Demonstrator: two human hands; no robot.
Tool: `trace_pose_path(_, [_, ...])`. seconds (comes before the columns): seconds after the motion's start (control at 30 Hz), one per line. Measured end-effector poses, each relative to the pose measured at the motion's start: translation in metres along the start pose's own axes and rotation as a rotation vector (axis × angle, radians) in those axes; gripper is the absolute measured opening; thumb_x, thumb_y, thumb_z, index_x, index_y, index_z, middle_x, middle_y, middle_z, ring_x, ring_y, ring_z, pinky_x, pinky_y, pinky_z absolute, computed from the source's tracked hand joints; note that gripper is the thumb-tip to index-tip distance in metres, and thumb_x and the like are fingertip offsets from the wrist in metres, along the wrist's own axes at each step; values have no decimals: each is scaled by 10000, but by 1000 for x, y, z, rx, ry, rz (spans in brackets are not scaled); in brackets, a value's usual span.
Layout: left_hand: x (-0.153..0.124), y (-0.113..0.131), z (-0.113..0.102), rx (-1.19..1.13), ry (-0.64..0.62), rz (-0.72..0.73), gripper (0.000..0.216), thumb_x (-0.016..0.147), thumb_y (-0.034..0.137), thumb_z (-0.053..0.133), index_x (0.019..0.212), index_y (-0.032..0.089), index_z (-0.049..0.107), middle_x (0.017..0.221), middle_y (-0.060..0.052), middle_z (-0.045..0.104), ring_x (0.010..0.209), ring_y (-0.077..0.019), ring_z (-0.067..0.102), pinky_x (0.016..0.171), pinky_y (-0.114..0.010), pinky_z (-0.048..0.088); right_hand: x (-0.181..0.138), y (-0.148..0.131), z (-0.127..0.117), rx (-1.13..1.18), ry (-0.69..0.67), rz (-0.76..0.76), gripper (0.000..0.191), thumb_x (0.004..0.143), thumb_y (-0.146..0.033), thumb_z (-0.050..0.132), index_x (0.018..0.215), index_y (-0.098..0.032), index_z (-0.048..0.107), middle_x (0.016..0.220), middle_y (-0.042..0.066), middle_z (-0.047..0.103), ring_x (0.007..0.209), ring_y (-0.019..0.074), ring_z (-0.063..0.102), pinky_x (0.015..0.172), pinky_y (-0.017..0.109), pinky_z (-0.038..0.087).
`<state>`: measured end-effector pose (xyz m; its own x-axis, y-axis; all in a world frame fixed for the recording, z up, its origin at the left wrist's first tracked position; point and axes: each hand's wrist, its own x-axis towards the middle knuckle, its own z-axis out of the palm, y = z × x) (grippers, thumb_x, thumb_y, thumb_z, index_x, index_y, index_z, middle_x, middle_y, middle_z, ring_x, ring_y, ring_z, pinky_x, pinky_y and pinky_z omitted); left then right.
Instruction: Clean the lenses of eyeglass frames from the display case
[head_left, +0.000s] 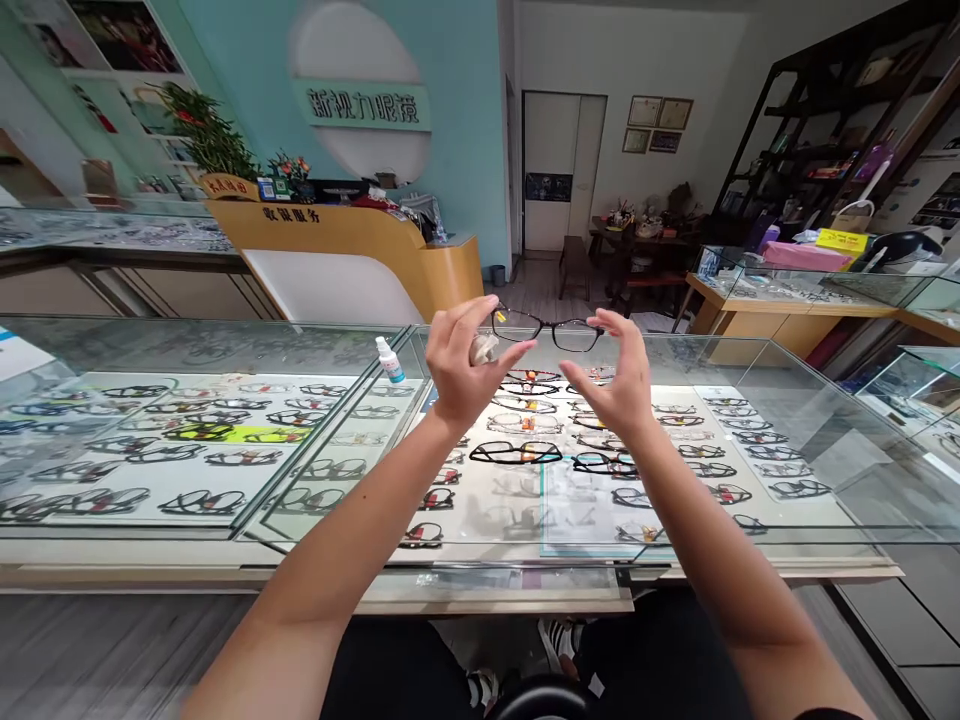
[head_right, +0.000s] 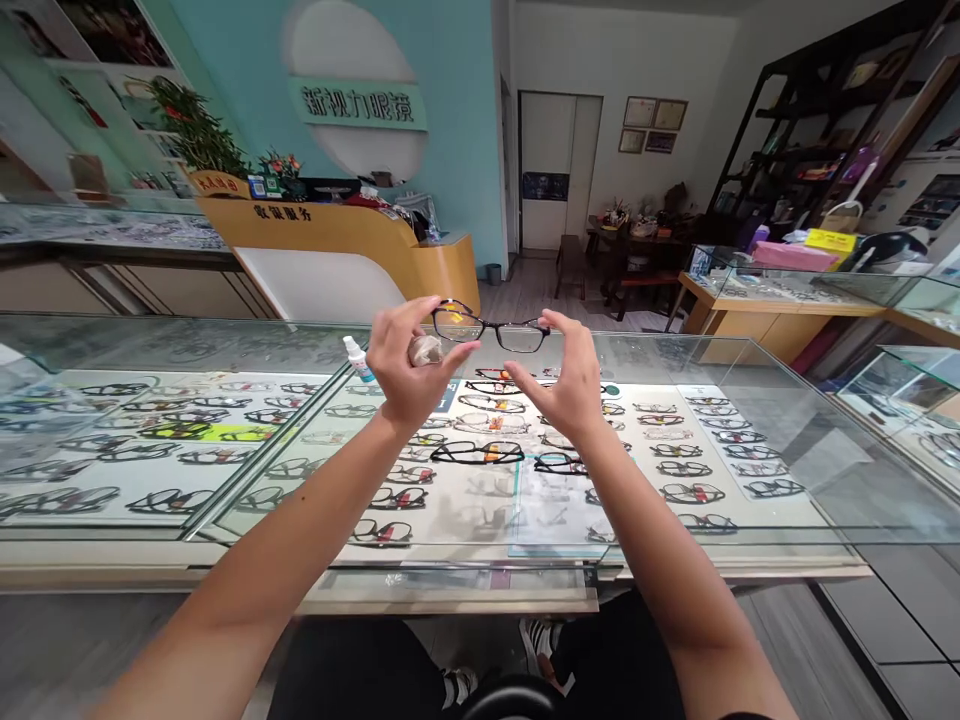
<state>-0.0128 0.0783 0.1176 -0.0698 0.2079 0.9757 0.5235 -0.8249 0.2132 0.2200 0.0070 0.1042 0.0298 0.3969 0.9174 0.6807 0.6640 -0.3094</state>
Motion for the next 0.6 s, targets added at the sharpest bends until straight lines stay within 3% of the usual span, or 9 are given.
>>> trace_pose_path(0.13, [56,14,6,-32,84,32,716,876,820,846,1305,253,759,1240,-127,809,1133,-317,740,1001,-476,604,56,-13,-18,-48,91,-87,498,1046,-623,741,1399,-279,673,1292,127,782,1193,336,732,1102,572,577])
trace_pose_path(0.27, [95,36,7,-148,134,30,692,895,787,851,1359,288,727,1319,-134,758,1229,-326,703,960,-449,608,95,-37,-32,-81,219,-150,523,1079,-634,698,1482,-306,645,1319,110,775,1220,333,735,1133,601,577])
trace_pose_path(0.43, [94,54,1,-198,263,56,607,948,752,815,1350,302,752,1273,-108,762,1028,-252,704,866,-410,598,97,-60,-37,-52,236,-146,490,1109,-604,673,1511,-325,643,1348,109,774,1262,334,738,1138,604,599])
trace_pose_path(0.6, [87,51,2,-119,232,58,598,948,752,804,1338,300,771,1205,-84,774,914,-222,689,795,-381,598,88,-59,-41,-50,206,-118,463,1099,-538,723,1516,-351,654,1390,97,777,1257,326,757,1086,581,643])
